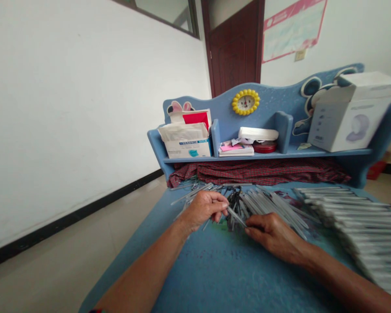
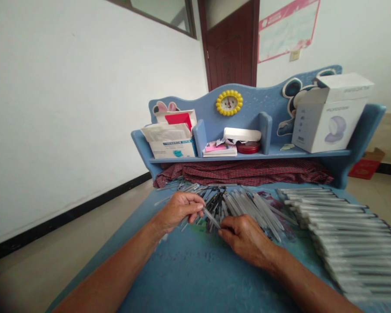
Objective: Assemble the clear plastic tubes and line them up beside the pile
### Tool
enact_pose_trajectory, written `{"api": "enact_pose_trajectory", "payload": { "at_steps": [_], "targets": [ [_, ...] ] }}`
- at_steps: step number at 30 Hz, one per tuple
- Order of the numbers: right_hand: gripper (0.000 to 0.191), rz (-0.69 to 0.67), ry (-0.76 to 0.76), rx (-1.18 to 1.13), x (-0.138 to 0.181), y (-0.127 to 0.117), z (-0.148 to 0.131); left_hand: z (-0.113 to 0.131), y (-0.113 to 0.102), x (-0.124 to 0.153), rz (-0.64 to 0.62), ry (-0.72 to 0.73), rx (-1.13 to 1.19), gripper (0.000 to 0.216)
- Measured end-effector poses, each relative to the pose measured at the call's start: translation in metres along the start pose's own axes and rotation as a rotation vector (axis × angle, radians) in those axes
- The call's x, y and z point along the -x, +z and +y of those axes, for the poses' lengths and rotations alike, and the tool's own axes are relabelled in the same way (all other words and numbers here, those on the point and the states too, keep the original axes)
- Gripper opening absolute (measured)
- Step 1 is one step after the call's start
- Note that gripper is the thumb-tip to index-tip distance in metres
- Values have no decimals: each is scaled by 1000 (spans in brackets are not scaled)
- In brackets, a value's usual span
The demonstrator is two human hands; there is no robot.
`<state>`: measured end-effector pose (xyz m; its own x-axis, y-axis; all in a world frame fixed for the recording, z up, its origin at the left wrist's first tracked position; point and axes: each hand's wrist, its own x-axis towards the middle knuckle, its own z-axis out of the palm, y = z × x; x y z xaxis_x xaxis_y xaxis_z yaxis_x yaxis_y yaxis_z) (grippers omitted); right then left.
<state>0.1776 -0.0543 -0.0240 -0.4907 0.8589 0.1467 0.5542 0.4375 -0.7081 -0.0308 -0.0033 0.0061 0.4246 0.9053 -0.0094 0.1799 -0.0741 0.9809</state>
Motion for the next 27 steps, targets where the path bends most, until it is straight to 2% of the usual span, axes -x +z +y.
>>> {"api": "enact_pose_trajectory", "payload": {
  "at_steps": [3,9,12,27],
  "targets": [
    [23,-8,17,-68,0,0,1,0,0,0,-6,13,24,21],
    [27,-106,108,-400,-1,0,2,2,-2,1,-33,34,62,21],
    [31,-148,145,-496,-2,-1,2,2,-3,2,-31,23,77,21],
    [40,-261,161,-694,0,-5,4,7,-1,5,-60,42,106,22]
  ]
}}
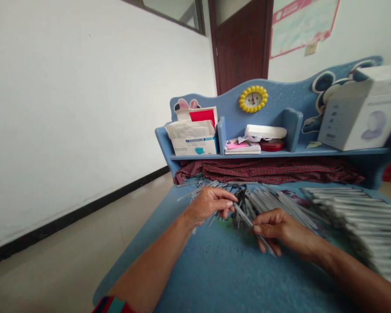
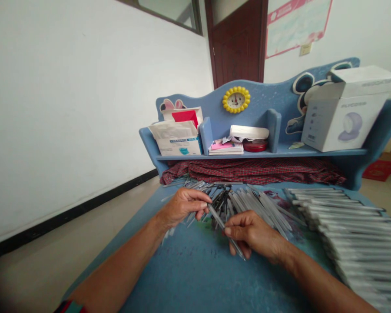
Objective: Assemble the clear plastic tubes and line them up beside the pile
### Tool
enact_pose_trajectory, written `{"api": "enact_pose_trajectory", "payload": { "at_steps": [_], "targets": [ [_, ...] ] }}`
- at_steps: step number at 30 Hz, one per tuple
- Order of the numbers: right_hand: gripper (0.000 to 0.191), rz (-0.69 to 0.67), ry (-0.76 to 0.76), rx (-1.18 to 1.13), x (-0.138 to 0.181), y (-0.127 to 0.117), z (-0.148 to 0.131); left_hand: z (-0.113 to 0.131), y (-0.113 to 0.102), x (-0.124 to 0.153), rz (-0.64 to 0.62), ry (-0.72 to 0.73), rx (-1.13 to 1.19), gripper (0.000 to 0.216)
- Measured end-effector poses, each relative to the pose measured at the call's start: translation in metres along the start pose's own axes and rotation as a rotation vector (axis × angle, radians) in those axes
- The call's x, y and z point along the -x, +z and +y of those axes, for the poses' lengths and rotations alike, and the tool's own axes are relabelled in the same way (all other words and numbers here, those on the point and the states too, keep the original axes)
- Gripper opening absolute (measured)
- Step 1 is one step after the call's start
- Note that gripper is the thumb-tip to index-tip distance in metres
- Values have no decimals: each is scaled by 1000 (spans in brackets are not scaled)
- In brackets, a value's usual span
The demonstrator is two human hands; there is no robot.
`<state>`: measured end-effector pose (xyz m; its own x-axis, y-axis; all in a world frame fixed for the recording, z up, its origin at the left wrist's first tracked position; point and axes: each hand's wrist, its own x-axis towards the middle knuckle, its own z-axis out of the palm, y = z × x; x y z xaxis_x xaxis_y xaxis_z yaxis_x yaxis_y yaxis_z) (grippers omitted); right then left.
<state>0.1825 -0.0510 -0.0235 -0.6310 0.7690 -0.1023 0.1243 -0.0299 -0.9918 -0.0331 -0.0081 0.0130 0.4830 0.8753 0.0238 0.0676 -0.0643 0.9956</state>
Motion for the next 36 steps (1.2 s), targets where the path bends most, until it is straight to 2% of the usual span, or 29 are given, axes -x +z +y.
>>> {"api": "enact_pose_trajectory", "payload": {
  "at_steps": [5,12,19,23,25,29,36],
  "targets": [
    [41,-23,1,-17,0,1,1,0,0,0,-14,12,-23,20],
    [38,70,16,-50,-3,3,6,1,2,1,-17,28,-59,21],
    [35,55,19,-16,-3,3,7,0,2,1,-35,30,-57,20],
    [35,85,5,-12,-3,2,6,-1,-4,-2,22,27,-119,25],
    [36,130,-15,-15,-2,1,4,-2,-11,-5,100,38,-279,23],
    [34,197,-45,-23,-2,1,2,-8,-29,-9,246,58,-816,19],
    [30,242,-23,-23,-3,2,1,-16,-43,-10,274,28,-1117,17]
  ]
}}
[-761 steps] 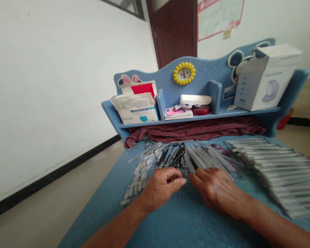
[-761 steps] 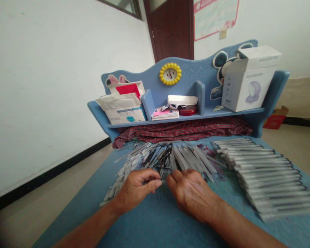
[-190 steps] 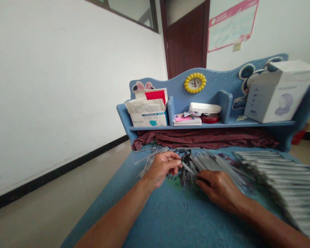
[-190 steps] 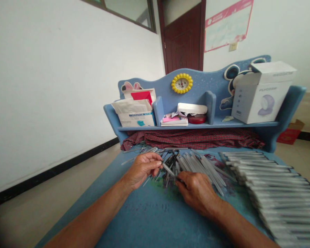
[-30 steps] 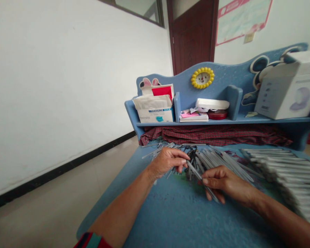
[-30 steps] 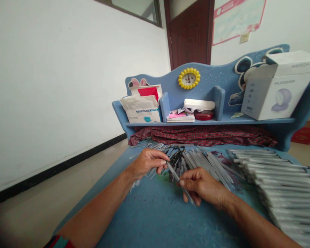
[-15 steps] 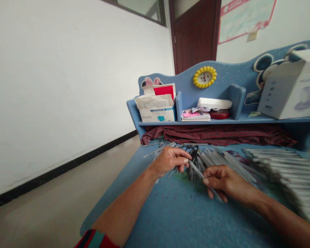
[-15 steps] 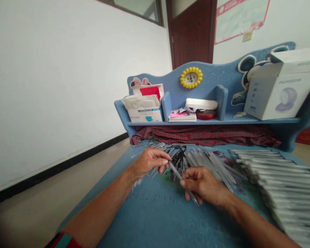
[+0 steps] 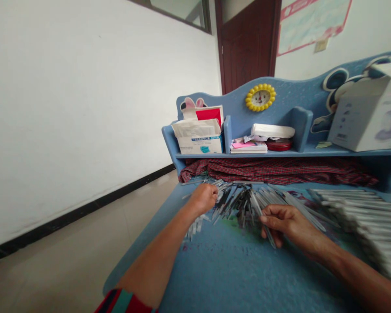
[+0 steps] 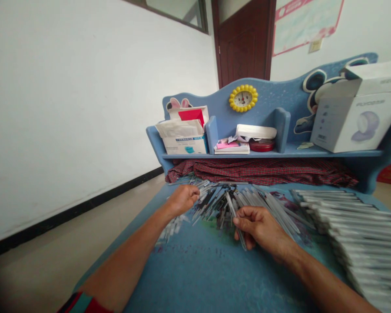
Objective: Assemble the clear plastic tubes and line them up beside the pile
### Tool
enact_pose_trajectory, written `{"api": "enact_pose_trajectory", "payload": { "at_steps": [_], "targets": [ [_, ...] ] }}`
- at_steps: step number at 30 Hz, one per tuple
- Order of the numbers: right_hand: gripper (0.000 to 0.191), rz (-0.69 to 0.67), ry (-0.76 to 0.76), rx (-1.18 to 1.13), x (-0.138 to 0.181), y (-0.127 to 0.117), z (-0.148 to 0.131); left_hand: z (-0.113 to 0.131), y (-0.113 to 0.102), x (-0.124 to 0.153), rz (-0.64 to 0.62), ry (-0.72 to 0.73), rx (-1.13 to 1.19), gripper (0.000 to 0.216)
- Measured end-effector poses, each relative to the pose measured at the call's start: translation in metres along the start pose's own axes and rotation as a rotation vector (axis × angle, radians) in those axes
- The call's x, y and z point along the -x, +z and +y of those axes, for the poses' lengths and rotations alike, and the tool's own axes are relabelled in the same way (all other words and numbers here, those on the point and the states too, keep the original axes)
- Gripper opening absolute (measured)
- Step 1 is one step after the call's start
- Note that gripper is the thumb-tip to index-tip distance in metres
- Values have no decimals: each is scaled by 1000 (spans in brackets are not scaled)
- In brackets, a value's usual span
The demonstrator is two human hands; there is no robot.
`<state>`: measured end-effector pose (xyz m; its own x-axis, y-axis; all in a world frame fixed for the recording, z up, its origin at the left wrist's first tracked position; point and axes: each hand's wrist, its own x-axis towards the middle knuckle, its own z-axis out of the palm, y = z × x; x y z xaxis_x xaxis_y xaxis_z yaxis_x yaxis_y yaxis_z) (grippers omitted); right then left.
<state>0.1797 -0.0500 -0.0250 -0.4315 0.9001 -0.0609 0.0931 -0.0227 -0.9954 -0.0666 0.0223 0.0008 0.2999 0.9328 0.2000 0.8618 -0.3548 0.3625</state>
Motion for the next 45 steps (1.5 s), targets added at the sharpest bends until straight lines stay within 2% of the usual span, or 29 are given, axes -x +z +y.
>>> {"api": "enact_pose_trajectory", "payload": {
  "at_steps": [9,22,37,45],
  "targets": [
    [30,-2,2,-2,1,1,0,-5,5,0,-79,-32,-186,15],
    [31,-14,-3,-4,0,1,3,-7,5,0,-164,-10,-274,18],
    [28,-21,-24,-17,-1,1,8,0,9,1,-111,-4,-276,20],
    [30,-24,-12,10,-3,1,9,3,12,1,-79,-58,-259,17]
  ]
}}
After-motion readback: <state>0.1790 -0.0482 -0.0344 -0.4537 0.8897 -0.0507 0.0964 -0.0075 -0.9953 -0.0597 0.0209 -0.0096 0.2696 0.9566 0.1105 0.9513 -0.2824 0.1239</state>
